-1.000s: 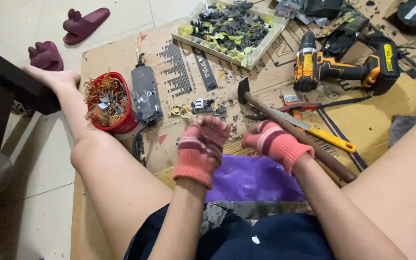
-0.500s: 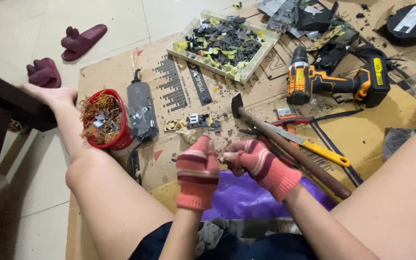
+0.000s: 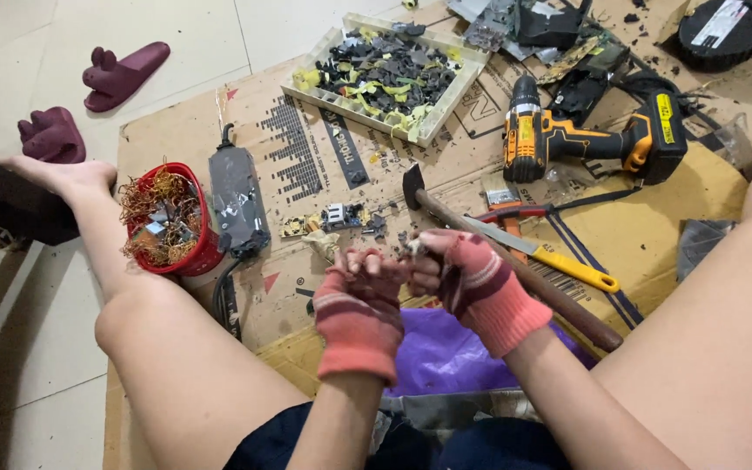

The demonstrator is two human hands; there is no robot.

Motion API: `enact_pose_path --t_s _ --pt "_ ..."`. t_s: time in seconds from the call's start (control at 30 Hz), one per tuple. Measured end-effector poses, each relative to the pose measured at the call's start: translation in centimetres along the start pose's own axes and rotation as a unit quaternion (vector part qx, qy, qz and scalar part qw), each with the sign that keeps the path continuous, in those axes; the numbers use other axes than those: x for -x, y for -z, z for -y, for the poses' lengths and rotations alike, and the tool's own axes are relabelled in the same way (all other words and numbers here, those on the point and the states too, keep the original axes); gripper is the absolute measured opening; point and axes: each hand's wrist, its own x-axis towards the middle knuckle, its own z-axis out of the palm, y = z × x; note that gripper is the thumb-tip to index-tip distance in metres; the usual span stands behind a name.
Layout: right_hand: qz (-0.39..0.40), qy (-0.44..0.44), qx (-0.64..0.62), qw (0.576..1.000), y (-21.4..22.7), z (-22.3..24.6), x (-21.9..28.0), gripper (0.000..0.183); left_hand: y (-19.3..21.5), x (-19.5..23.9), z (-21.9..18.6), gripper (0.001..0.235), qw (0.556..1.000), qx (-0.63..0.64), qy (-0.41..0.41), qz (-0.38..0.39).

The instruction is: The person sits on the floor and uses pliers and a knife to disassemble a small electronic component. They strip wires and separate parts, placing the pieces on a cardboard surface surrounded by tools and debris.

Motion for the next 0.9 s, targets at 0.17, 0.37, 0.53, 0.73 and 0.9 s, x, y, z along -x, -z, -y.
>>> enact_pose_path --t_s 0.17,0.37,0.53,0.73,0.9 --pt "0.101 -0.044 0.486 0.867 -6.5 5.6 6.6 0.018 1.6 -2.1 -0.4 0.03 0.968 0.248 0.048 -0.01" --pt "-0.145 -0.069 0.487 0.859 -2.8 2.1 2.4 0.029 -1.4 1.9 -0.7 0.042 0.989 0.132 0.046 0.056" --pt "0.013 -0.042 0.182 0.982 -1.1 0.7 2.1 0.021 -0.3 1.2 -1.3 0.042 0.991 0.124 0.003 0.048" --pt "0.084 -0.088 0.392 0.912 -1.0 0.6 3.0 0.007 -2.3 2.8 -4.5 0.038 0.983 0.134 0.026 0.12" --pt "-0.113 0.055 0.381 0.916 0.2 0.9 -0.7 0.019 -3.2 3.8 -1.7 0.043 0.988 0.059 0.027 0.142"
